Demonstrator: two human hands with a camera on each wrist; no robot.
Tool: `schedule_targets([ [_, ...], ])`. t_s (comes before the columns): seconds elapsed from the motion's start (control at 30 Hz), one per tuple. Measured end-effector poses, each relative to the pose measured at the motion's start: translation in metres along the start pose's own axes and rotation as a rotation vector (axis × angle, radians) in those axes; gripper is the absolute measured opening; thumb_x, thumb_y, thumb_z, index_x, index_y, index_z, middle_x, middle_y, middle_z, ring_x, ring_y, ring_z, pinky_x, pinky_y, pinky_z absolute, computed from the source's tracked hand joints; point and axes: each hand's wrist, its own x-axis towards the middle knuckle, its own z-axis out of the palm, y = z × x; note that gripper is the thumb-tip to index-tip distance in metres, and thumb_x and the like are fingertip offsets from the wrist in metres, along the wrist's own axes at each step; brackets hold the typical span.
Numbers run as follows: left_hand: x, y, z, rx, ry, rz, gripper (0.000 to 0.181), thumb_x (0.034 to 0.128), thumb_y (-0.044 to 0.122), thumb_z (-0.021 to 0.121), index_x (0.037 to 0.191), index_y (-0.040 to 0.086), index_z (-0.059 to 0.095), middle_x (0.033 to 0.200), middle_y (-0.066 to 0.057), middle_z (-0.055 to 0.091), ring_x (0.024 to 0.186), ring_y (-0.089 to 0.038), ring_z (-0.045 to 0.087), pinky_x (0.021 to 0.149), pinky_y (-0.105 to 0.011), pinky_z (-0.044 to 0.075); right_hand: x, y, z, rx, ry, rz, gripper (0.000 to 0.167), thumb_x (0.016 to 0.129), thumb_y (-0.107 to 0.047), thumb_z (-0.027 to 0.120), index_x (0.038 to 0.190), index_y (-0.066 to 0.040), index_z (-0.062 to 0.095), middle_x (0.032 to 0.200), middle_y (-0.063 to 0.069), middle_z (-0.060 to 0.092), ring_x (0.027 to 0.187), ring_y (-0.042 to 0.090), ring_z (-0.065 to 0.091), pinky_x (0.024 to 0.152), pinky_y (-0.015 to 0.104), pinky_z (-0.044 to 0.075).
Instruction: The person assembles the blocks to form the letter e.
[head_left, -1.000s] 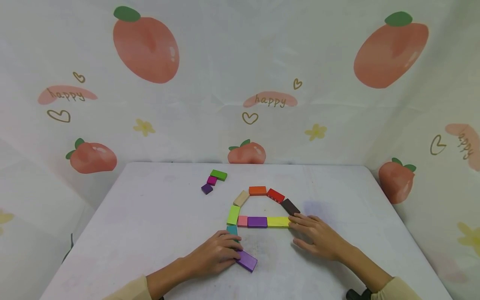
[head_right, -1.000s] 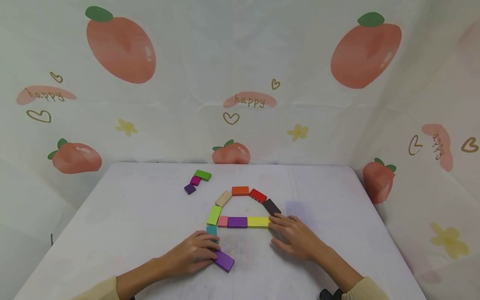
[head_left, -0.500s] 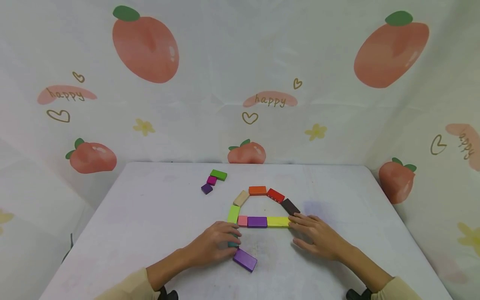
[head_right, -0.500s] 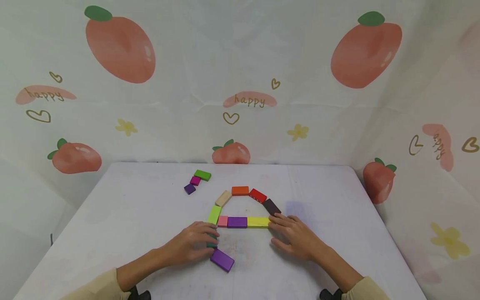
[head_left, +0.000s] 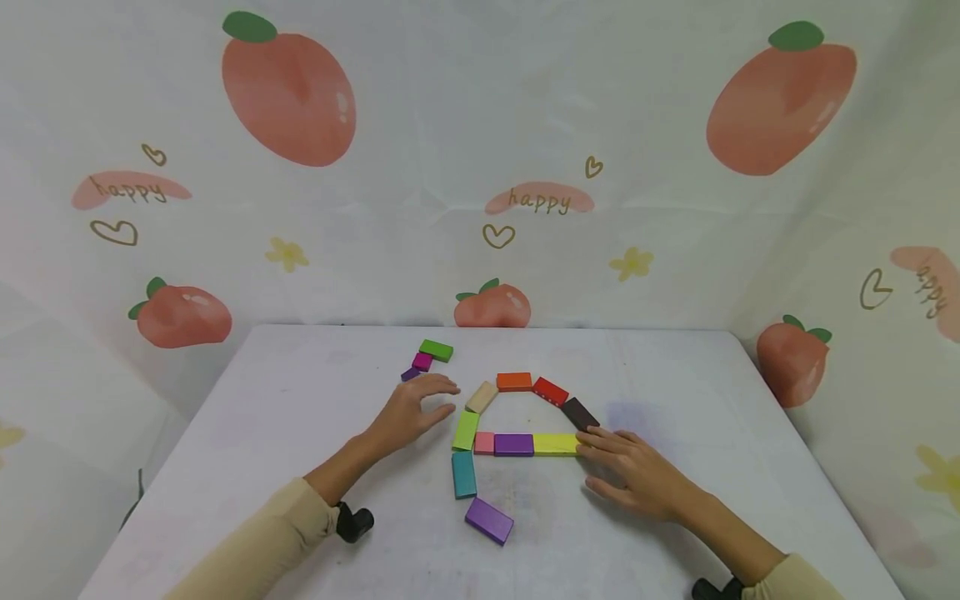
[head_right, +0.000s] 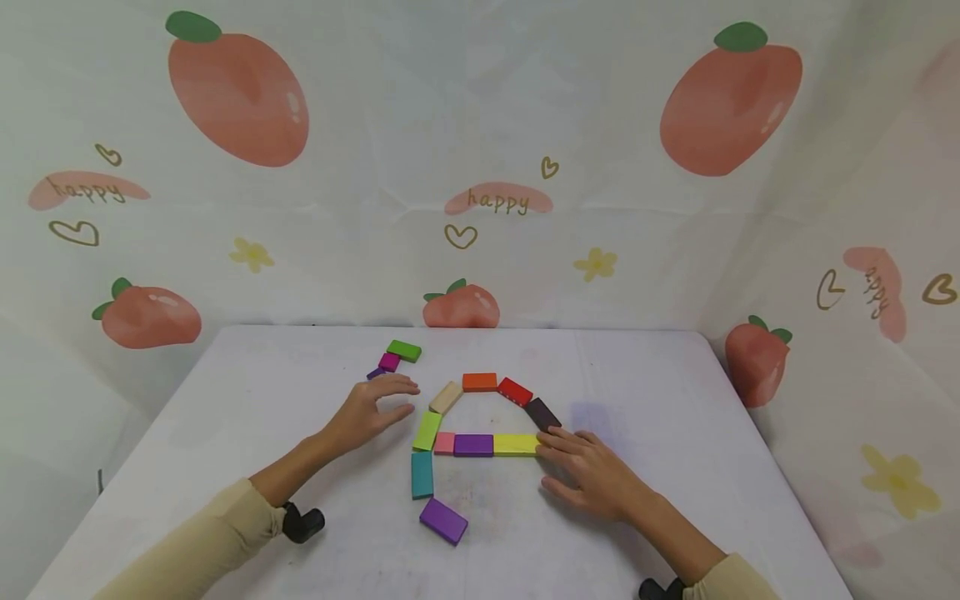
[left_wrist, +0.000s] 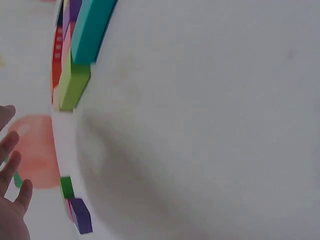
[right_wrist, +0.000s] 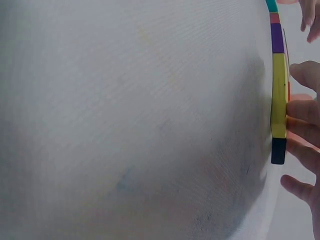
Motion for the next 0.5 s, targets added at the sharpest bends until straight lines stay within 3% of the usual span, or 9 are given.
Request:
schedule_targets([
  [0.13, 0.014, -0.016, -0.002, 0.000, 0.075, -0.055, 0.031, 0.0844, 0.004, 0.078, 0.114, -0.001, 0.072, 0.113, -0.012, 0.072, 0.109, -0.031, 0.066, 0.095, -0.046, 0.053, -0.001, 0.000, 0.000, -0.007, 0.005, -0.004, 0.050, 0.089, -0.036, 0.072, 0.132, -0.011, 0.066, 0.141, 0.005, 0.059, 0.131, 0.029, 0.054, 0.099, 0.059, 0.046],
  [0.27, 0.023, -0.031, -0.002, 0.007, 0.126, -0.171, 0.033, 0.0863, 0.006, 0.077, 0.118, -0.001, 0.070, 0.114, -0.019, 0.070, 0.099, -0.036, 0.062, 0.092, -0.049, 0.054, -0.002, 0.001, 0.000, -0.008, 0.009, -0.009, 0.050, 0.089, -0.036, 0.073, 0.132, -0.011, 0.066, 0.141, 0.006, 0.058, 0.131, 0.029, 0.053, 0.100, 0.058, 0.046],
  [0.37, 0.027, -0.039, -0.002, 0.003, 0.138, -0.266, 0.036, 0.0877, 0.008, 0.076, 0.122, -0.001, 0.068, 0.117, -0.021, 0.068, 0.098, -0.035, 0.059, 0.090, -0.048, 0.054, -0.001, 0.000, -0.001, -0.006, 0.007, -0.009, 0.050, 0.089, -0.036, 0.072, 0.133, -0.012, 0.065, 0.142, 0.006, 0.058, 0.132, 0.028, 0.052, 0.100, 0.058, 0.046],
  [0.5, 0.033, -0.046, -0.001, -0.035, 0.126, -0.333, 0.042, 0.0890, 0.009, 0.075, 0.128, -0.002, 0.064, 0.126, -0.021, 0.065, 0.110, -0.035, 0.060, 0.095, -0.048, 0.053, -0.001, 0.000, 0.000, -0.004, 0.009, -0.006, 0.050, 0.089, -0.037, 0.072, 0.133, -0.012, 0.066, 0.142, 0.005, 0.058, 0.131, 0.028, 0.053, 0.100, 0.058, 0.045],
])
